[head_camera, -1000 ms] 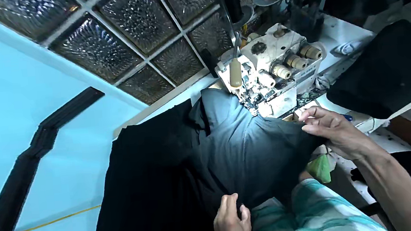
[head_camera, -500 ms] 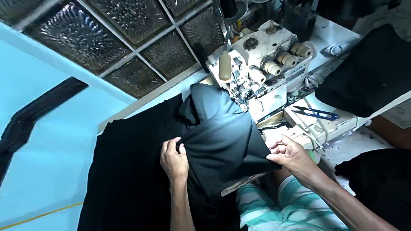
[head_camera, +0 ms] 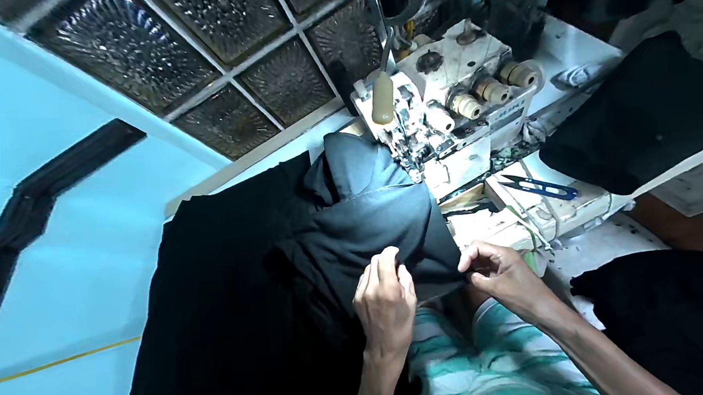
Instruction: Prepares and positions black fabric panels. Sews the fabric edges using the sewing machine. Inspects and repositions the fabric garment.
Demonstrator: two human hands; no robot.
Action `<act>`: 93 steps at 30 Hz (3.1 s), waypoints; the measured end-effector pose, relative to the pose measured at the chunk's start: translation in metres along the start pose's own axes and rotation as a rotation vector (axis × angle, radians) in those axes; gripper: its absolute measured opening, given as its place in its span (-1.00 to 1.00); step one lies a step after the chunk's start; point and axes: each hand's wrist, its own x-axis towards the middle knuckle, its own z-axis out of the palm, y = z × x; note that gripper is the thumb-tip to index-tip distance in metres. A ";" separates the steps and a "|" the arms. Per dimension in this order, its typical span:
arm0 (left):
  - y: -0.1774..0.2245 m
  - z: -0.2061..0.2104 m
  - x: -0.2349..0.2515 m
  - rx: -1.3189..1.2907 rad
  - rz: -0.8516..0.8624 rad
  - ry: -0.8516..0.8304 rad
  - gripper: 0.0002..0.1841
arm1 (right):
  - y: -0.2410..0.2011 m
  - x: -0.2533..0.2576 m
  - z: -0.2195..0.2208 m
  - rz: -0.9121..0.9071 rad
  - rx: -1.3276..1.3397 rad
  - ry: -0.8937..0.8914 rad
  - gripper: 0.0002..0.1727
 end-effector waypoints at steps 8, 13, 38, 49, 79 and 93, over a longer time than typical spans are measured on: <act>0.008 -0.051 0.028 -1.431 -0.564 -0.334 -0.77 | -0.022 0.031 0.022 0.151 0.400 -0.021 -0.60; 0.012 -0.033 0.012 -1.267 -0.526 -0.356 -0.71 | -0.043 0.039 0.025 0.215 0.670 0.035 -0.56; 0.041 0.021 -0.031 -0.272 0.328 0.114 -0.75 | -0.013 -0.022 0.004 -0.543 -0.502 0.489 -0.76; 0.008 0.048 0.006 -0.040 0.595 0.204 -0.81 | -0.010 -0.023 -0.009 -0.121 -0.148 0.343 -0.79; -0.038 0.014 0.111 -0.009 0.075 -0.323 -0.63 | -0.046 0.033 -0.030 -0.250 -1.082 0.317 -0.72; 0.020 0.004 0.034 0.339 -0.060 -0.079 -0.64 | 0.019 0.053 -0.094 -0.180 -1.374 0.411 -0.77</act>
